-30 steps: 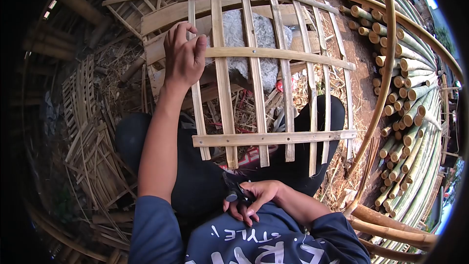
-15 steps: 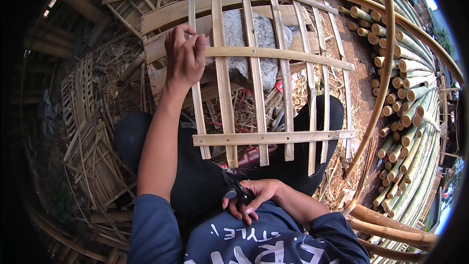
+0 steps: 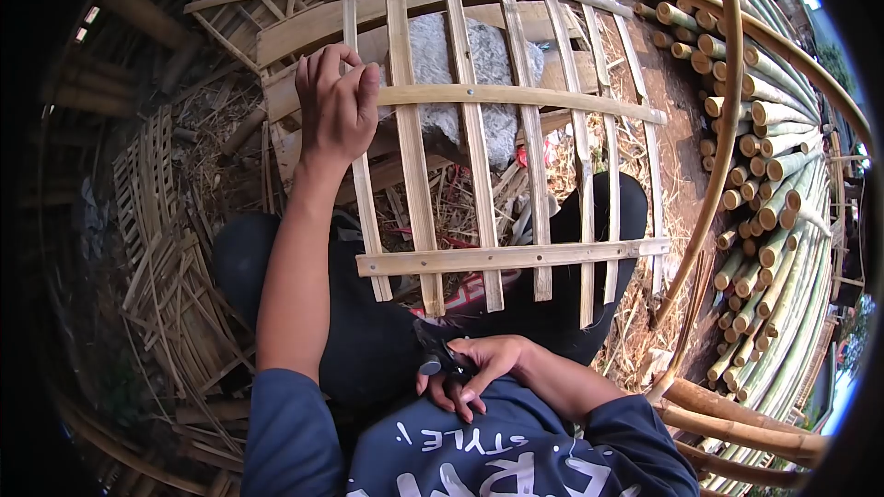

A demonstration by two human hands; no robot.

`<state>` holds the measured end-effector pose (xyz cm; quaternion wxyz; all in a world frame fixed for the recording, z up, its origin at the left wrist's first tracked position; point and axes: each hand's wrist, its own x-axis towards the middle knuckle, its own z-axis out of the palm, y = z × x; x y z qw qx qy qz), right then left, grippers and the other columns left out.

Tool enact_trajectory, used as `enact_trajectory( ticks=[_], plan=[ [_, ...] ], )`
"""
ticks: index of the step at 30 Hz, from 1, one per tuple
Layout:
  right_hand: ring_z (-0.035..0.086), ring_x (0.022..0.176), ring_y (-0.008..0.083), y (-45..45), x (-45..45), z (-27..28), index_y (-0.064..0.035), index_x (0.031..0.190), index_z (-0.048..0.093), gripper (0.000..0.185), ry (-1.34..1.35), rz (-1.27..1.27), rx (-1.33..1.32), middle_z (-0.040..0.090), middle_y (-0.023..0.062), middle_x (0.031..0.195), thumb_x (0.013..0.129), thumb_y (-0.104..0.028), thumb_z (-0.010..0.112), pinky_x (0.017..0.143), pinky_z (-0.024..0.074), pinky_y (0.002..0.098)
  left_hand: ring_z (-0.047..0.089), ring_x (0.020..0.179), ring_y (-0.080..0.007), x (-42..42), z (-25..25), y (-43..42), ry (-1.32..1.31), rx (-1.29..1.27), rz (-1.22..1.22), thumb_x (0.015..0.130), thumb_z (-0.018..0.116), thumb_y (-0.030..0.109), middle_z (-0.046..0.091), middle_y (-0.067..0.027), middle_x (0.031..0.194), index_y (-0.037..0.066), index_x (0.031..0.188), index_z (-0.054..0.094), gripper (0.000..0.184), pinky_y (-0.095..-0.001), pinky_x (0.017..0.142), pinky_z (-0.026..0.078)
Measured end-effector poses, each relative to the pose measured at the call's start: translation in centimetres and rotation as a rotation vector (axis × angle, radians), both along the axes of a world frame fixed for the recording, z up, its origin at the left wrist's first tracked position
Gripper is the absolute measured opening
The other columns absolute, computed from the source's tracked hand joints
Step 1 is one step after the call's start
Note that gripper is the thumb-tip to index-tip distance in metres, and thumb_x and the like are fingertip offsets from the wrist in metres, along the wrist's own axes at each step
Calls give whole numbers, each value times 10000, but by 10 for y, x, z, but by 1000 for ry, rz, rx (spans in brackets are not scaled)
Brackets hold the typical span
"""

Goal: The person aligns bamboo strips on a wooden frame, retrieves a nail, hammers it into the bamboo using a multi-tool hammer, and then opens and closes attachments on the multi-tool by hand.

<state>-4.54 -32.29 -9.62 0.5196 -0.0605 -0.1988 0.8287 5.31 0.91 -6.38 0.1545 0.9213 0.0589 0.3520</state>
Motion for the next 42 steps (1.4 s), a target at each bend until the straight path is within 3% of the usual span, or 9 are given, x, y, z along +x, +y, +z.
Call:
enact_trajectory(
  ticks=[2, 17, 20, 23, 42],
  plan=[
    [736, 820, 258, 0, 1, 1, 70, 1386, 344, 574, 2, 4, -17, 607, 193, 992, 931, -76, 663, 567, 597, 279, 512, 1011, -301, 0, 4, -2, 40, 19, 4, 1048, 356, 416, 565, -116, 999, 17, 733, 665, 595, -442, 955, 322],
    [736, 824, 271, 2, 0, 0, 73, 1392, 327, 579, 3, 24, -40, 603, 201, 997, 927, -46, 650, 573, 611, 294, 504, 932, -301, 2, 0, -2, 34, 48, 36, 1035, 411, 415, 531, -116, 922, 23, 726, 649, 553, -444, 903, 337],
    [737, 805, 281, 2, -1, -1, -8, 1380, 369, 565, -2, 26, -54, 623, 167, 973, 905, -39, 674, 565, 619, 297, 499, 932, -310, 1, -2, -3, 26, 15, 27, 1036, 408, 409, 523, -129, 933, 17, 708, 629, 557, -449, 907, 336],
    [736, 821, 277, 2, -1, 1, 77, 1381, 331, 576, -4, 23, -58, 601, 202, 992, 923, -56, 653, 565, 612, 301, 496, 940, -316, 0, -2, -3, 17, 23, 24, 1036, 406, 405, 521, -141, 949, 16, 709, 626, 554, -455, 912, 334],
    [737, 812, 279, 3, -2, -3, 46, 1387, 344, 587, -1, 28, -67, 607, 192, 989, 913, -61, 673, 563, 617, 300, 522, 931, -302, 1, 1, -3, 17, 47, 52, 1025, 433, 376, 551, -118, 963, 33, 760, 654, 487, -452, 938, 328]
  ],
)
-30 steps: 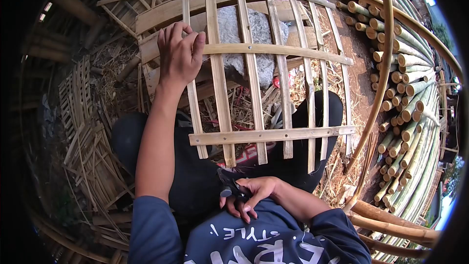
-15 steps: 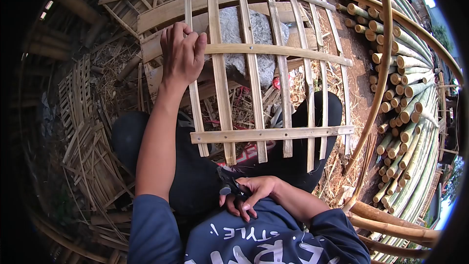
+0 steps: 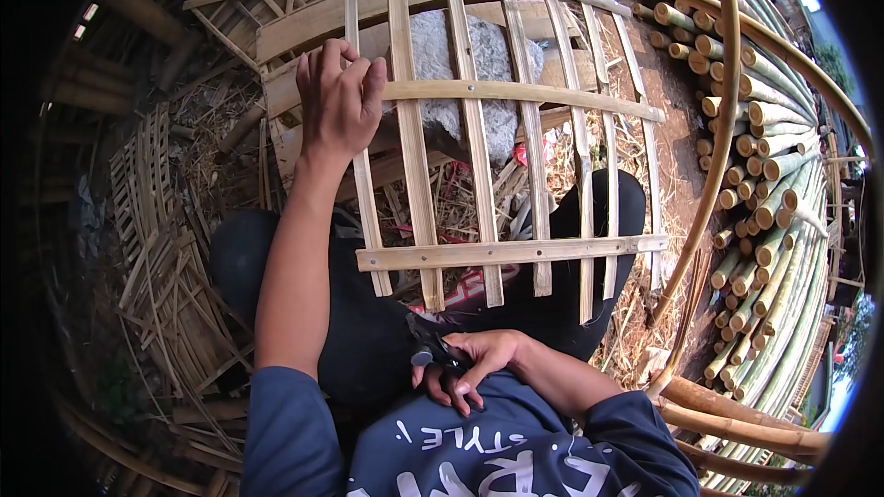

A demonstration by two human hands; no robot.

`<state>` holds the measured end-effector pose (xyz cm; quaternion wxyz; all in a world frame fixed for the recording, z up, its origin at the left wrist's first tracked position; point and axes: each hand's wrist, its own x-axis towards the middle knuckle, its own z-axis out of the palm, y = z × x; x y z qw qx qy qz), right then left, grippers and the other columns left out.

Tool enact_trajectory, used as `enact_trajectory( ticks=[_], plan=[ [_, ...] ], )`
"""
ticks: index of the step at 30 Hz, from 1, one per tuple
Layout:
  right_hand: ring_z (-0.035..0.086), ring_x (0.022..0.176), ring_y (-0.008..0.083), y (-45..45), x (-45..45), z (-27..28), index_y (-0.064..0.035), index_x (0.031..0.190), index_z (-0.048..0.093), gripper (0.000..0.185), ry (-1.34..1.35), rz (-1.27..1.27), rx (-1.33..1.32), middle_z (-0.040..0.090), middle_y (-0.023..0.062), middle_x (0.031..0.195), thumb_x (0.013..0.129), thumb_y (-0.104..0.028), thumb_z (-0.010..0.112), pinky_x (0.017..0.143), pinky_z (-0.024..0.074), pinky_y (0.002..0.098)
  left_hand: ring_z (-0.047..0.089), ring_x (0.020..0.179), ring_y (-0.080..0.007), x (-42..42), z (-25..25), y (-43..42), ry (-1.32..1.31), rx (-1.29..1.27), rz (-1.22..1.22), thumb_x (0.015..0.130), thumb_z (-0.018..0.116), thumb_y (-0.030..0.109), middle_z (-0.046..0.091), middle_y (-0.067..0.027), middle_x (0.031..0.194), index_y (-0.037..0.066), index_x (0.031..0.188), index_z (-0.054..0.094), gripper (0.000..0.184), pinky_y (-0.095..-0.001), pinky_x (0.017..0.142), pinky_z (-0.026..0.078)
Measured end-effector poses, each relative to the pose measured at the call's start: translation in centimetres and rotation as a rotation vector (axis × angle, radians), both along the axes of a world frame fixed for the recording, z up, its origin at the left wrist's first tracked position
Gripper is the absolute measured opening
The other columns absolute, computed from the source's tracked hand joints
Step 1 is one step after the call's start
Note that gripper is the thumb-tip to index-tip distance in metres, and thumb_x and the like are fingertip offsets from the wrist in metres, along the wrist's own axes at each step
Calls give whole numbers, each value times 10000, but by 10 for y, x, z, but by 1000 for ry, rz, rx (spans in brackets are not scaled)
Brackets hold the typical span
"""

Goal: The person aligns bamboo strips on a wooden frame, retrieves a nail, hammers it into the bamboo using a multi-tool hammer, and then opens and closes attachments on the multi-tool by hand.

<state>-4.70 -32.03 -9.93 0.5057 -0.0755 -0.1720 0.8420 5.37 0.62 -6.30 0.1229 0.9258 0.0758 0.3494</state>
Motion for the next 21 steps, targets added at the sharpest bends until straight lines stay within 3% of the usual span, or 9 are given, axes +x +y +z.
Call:
enact_trajectory(
  ticks=[2, 6, 8, 9, 13, 21],
  plan=[
    [738, 801, 281, 0, 0, -2, 3, 1393, 365, 584, -11, 5, -7, 621, 167, 979, 899, -38, 673, 566, 627, 297, 535, 940, -304, 1, 0, 0, -20, 5, -2, 1018, 458, 347, 569, -110, 983, 36, 826, 659, 417, -454, 936, 334],
    [738, 800, 278, 2, -1, -4, 7, 1396, 360, 593, 3, 11, -25, 620, 172, 977, 893, -35, 671, 566, 633, 298, 556, 970, -316, 3, 4, -1, -187, -88, -35, 937, 488, 143, 591, -108, 1015, 48, 945, 628, 169, -443, 900, 373],
    [738, 801, 277, 3, -2, -6, 8, 1398, 357, 598, 8, 15, -32, 619, 174, 975, 891, -37, 672, 565, 636, 299, 561, 985, -324, 5, 4, 3, -260, -147, -51, 872, 480, 46, 594, -113, 1008, 55, 976, 606, 163, -432, 874, 397],
    [738, 801, 276, 3, -1, -6, 7, 1399, 355, 599, 7, 18, -38, 619, 175, 974, 892, -39, 671, 564, 636, 300, 571, 878, -331, 3, 7, 7, -280, -97, -58, 779, 458, -22, 590, -114, 868, 52, 830, 579, 151, -400, 821, 423],
    [737, 795, 273, 4, -1, -7, 2, 1405, 349, 606, 5, 29, -48, 618, 175, 971, 894, -46, 670, 561, 636, 301, 526, 651, -336, -5, 14, 7, -251, -156, -76, 745, 448, -28, 509, -102, 633, 32, 622, 444, 137, -391, 796, 432],
    [735, 784, 266, 6, -1, -7, -6, 1413, 345, 620, 7, 41, -61, 619, 172, 970, 893, -62, 678, 554, 632, 298, 551, 591, -293, -15, 15, 9, -199, -195, -92, 749, 409, -17, 572, -64, 584, 52, 608, 462, 165, -419, 890, 434]
  ],
)
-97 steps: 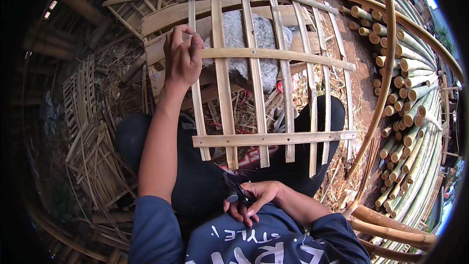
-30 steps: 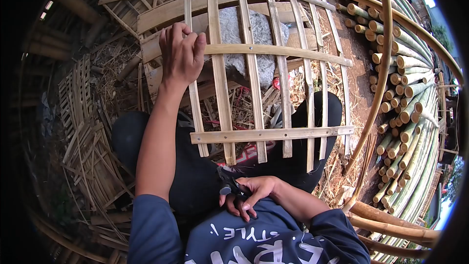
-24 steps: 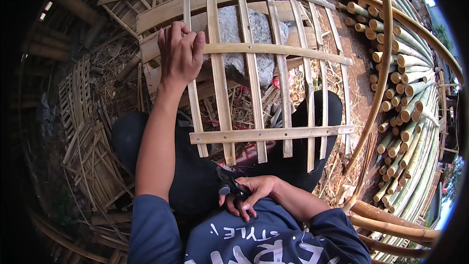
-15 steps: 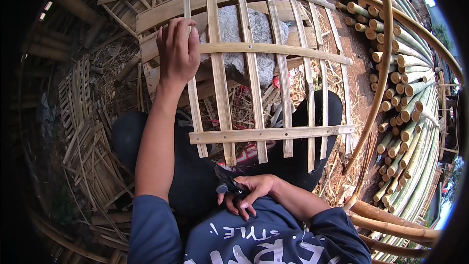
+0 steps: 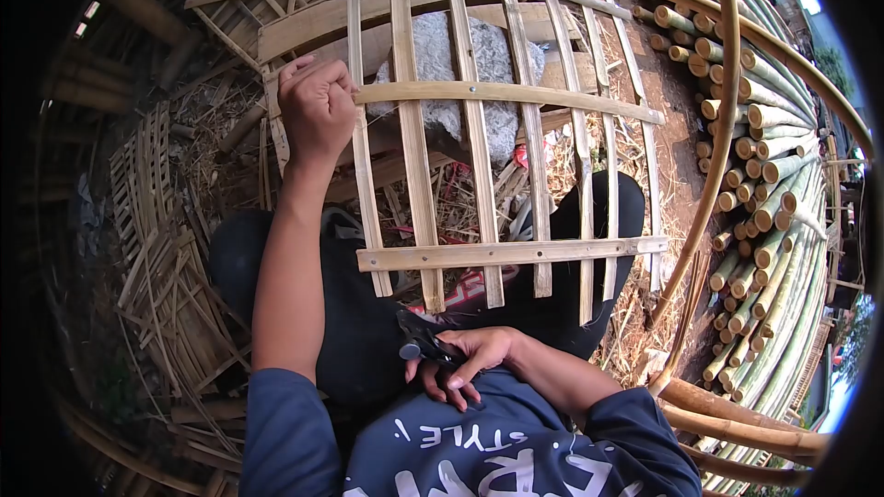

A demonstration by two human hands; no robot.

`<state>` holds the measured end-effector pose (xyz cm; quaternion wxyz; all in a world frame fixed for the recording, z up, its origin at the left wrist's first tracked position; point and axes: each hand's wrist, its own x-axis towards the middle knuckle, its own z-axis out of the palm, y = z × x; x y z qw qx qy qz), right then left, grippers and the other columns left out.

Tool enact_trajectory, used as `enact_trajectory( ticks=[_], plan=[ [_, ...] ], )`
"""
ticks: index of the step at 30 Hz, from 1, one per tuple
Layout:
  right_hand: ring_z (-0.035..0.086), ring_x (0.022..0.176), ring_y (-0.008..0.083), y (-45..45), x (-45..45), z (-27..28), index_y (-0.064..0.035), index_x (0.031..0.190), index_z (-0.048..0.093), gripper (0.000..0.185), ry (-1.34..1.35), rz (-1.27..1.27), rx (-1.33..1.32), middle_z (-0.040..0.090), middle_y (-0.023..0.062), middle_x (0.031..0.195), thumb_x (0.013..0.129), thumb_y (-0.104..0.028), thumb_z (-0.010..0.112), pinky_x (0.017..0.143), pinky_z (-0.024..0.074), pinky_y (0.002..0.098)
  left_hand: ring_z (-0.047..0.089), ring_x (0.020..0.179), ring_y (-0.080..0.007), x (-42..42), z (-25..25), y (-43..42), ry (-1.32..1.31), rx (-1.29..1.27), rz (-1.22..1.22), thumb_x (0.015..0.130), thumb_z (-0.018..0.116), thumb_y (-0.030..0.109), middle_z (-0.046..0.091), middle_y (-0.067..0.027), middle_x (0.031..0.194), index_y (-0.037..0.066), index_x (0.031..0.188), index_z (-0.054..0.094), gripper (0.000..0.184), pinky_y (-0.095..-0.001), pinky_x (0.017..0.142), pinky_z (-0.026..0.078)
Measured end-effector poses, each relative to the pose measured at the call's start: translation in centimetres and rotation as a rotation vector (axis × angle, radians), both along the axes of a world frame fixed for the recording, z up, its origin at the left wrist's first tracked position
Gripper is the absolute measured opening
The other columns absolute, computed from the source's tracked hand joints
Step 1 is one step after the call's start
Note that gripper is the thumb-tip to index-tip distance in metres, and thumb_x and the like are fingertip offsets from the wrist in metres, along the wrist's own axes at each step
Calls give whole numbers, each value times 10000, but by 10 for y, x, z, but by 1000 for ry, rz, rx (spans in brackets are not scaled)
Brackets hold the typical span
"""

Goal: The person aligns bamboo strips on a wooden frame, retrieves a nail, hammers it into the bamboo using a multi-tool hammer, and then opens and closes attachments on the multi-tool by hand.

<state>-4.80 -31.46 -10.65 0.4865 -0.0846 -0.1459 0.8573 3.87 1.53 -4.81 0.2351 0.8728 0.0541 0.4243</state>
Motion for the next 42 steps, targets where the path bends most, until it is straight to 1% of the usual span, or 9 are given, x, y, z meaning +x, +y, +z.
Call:
enact_trajectory(
  ticks=[4, 8, 11, 12, 19, 25, 28, 34, 42],
  plan=[
    [735, 783, 263, 0, 0, -1, -8, 1414, 346, 623, 3, -1, -7, 621, 168, 971, 891, -62, 680, 550, 628, 292, 584, 568, -237, 0, 3, -1, -38, -128, 20, 745, 366, -25, 608, -77, 574, 37, 574, 435, 195, -362, 804, 457],
    [734, 781, 266, 0, 1, 0, -9, 1416, 346, 629, -9, 3, -12, 622, 165, 971, 887, -57, 683, 552, 626, 294, 653, 646, -170, -12, 22, 5, -106, -625, -66, 697, 334, -17, 633, -171, 597, 19, 529, 389, 180, -225, 600, 395],
    [734, 780, 270, 1, 1, 0, -7, 1416, 348, 630, -12, 13, -10, 621, 165, 969, 885, -53, 684, 562, 629, 300, 652, 680, -216, -22, 24, 18, -191, -693, -121, 702, 370, -8, 650, -156, 641, 62, 539, 394, 179, -410, 1034, 385],
    [734, 780, 272, 1, 1, 0, -7, 1415, 350, 628, -11, 15, -9, 621, 165, 968, 885, -52, 683, 564, 630, 303, 662, 665, -203, -24, 27, 18, -234, -712, -119, 687, 351, -16, 647, -184, 624, 50, 519, 393, 185, -259, 683, 420],
    [734, 775, 273, 3, 0, 1, -11, 1413, 361, 615, -10, 26, 3, 620, 161, 966, 889, -53, 680, 555, 630, 306, 690, 694, -244, -37, 26, 37, -242, -824, -139, 751, 354, -21, 572, -108, 571, 80, 518, 371, 254, -329, 829, 444],
    [735, 771, 265, 2, 0, 1, -15, 1415, 362, 615, -20, 18, 8, 624, 159, 967, 890, -56, 680, 546, 628, 303, 692, 722, -236, -40, 39, 27, -145, -1009, -147, 881, 412, 73, 525, -48, 580, 32, 614, 539, 299, -328, 862, 471],
    [735, 772, 261, 2, 0, 1, -19, 1417, 363, 615, -21, 20, 4, 626, 158, 966, 891, -59, 681, 546, 628, 302, 680, 733, -232, -31, 40, 14, 60, -898, -138, 930, 527, 180, 578, -82, 624, 1, 775, 641, 263, -337, 837, 482],
    [735, 783, 261, 4, 0, 0, -21, 1420, 361, 609, -7, 31, 5, 627, 158, 965, 900, -57, 675, 546, 627, 298, 606, 1023, -303, -12, 15, -22, 288, 50, 9, 885, 708, 180, 612, -125, 966, 13, 963, 657, 191, -414, 940, 458],
    [735, 795, 263, 3, 0, 0, -7, 1419, 356, 602, -10, 14, 25, 626, 159, 963, 907, -53, 668, 551, 627, 297, 502, 1120, -341, 5, -4, -9, 404, 132, 19, 899, 703, 306, 541, -143, 1081, 12, 951, 665, 301, -448, 990, 399]
  ],
)
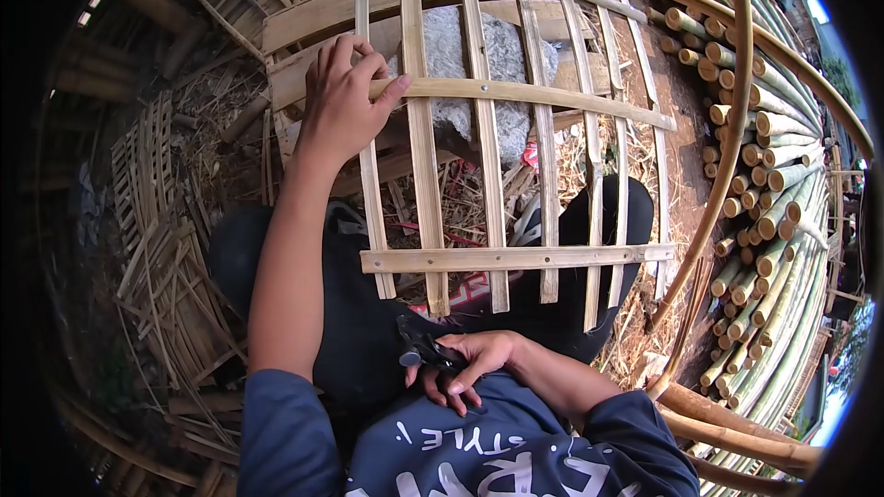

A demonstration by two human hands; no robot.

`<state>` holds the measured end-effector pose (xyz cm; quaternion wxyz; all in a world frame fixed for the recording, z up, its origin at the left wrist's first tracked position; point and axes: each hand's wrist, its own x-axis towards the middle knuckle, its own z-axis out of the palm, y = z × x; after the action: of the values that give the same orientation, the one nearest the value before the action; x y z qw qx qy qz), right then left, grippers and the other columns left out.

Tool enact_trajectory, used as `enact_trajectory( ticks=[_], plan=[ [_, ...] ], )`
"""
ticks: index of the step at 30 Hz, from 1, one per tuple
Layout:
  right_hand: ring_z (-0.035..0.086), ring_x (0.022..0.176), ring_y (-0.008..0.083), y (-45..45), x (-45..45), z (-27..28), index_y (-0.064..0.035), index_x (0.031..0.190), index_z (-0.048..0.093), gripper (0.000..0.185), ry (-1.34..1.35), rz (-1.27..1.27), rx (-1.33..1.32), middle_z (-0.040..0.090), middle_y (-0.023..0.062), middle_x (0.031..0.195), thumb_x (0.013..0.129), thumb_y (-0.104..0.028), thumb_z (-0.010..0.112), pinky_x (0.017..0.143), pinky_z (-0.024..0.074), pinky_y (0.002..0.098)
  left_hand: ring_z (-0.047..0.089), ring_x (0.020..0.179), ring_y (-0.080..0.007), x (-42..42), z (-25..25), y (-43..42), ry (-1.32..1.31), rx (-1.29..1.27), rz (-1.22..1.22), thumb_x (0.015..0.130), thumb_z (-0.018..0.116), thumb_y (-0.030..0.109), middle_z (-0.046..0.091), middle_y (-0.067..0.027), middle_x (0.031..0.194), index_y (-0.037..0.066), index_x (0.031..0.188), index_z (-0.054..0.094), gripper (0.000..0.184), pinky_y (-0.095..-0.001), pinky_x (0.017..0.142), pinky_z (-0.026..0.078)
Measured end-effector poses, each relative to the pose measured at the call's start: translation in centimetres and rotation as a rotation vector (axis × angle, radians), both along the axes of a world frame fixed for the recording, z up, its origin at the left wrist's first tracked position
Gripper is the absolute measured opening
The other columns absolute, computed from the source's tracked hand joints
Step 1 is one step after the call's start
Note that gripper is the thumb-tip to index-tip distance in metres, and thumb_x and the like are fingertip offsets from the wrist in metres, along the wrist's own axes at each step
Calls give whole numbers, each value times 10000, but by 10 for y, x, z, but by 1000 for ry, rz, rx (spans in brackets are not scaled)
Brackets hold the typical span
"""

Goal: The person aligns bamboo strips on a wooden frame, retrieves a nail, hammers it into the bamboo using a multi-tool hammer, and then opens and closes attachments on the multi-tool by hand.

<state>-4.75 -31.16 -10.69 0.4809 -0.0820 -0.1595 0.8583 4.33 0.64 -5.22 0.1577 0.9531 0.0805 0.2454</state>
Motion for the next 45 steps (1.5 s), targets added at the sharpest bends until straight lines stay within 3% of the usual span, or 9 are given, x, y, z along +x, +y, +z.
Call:
enact_trajectory(
  ticks=[4, 7, 11, 22, 45],
  plan=[
    [735, 796, 264, -1, 1, -1, -7, 1419, 356, 599, -6, -3, 5, 627, 160, 961, 907, -50, 665, 550, 626, 296, 489, 1046, -301, 7, -7, 6, -46, 54, -15, 912, 669, 413, 511, -97, 1008, 47, 873, 723, 372, -439, 938, 389],
    [735, 795, 262, -1, 0, 0, -7, 1419, 356, 599, 3, -7, 4, 627, 160, 961, 907, -49, 664, 550, 626, 295, 471, 1022, -308, 10, -12, 7, -95, 10, -16, 922, 656, 420, 504, -104, 998, 32, 852, 738, 402, -435, 929, 386],
    [734, 807, 280, -2, 1, -2, 24, 1415, 333, 606, 11, 7, 7, 605, 180, 989, 914, -50, 665, 564, 632, 315, 449, 987, -311, 10, -13, 5, -76, -15, 20, 924, 654, 416, 491, -109, 974, 28, 852, 744, 405, -429, 917, 384],
    [735, 797, 257, -2, 1, 1, -12, 1414, 364, 597, -16, -11, -10, 634, 159, 962, 906, -59, 672, 547, 621, 290, 440, 923, -292, 10, -9, 0, -153, 84, 59, 954, 616, 340, 485, -93, 927, 33, 733, 687, 385, -441, 811, 373],
    [734, 800, 271, -2, 1, -1, -13, 1423, 349, 628, -25, -8, -28, 628, 170, 963, 895, -86, 682, 535, 626, 296, 466, 923, -278, 10, -8, -2, -143, 87, 97, 955, 602, 353, 500, -83, 906, 38, 699, 677, 414, -448, 828, 361]
  ],
)
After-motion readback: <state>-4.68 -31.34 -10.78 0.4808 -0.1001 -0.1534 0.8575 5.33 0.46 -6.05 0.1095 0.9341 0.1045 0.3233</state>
